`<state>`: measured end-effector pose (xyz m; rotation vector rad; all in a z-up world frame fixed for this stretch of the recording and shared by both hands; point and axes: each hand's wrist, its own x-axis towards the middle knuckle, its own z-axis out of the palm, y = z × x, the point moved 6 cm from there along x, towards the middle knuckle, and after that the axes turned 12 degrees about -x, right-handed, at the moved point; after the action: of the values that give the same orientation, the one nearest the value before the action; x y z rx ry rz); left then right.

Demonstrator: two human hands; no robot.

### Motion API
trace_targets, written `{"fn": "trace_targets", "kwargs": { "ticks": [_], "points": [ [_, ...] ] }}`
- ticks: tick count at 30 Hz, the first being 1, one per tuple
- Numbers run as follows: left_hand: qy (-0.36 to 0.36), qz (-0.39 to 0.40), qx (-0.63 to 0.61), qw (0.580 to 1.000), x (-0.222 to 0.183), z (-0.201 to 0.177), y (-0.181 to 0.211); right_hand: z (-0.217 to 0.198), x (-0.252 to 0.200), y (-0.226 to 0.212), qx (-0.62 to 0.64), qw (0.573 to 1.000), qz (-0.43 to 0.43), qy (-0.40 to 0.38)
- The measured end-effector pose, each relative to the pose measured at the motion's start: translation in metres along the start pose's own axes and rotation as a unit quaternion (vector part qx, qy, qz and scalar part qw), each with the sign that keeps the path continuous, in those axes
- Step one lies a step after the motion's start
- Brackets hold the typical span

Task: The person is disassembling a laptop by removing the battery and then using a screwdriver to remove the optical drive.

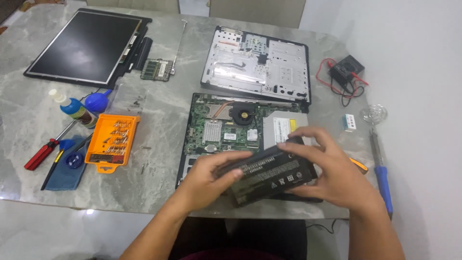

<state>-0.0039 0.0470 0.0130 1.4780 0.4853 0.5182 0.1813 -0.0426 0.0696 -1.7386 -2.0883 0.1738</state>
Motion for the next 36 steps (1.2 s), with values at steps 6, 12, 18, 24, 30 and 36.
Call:
{"fn": "trace_targets", "kwargs": {
  "ticks": [6,12,18,24,30,36],
  "points": [
    [0.217,0.006,-0.151,0.964,-0.009,-0.026,-0.013,0.019,0.047,-0.01,0.06,0.992,0.112,0.009],
    [0.347,0.144,-0.333,0.865,-0.014,-0.046,-0.004,0.068,0.08,-0.043,0.422,0.879,0.223,0.005],
    [0.404,0.134,-0.192,0.884,-0.019,-0.077,0.0,0.066,0.131,-0.077,-0.153,0.986,-0.051,-0.048],
    [0.362,0.12,-0.194,0.904,-0.013,-0.093,0.0,0.087,0.17,-0.084,-0.213,0.959,-0.066,-0.176],
    [0.344,0.149,-0.129,0.918,-0.005,-0.108,0.008,0.088,0.199,-0.091,-0.104,0.974,-0.003,-0.201],
    [0.347,0.219,-0.132,0.902,0.022,-0.138,0.0,0.086,0.24,-0.082,-0.084,0.985,-0.024,-0.145]
  ]
}}
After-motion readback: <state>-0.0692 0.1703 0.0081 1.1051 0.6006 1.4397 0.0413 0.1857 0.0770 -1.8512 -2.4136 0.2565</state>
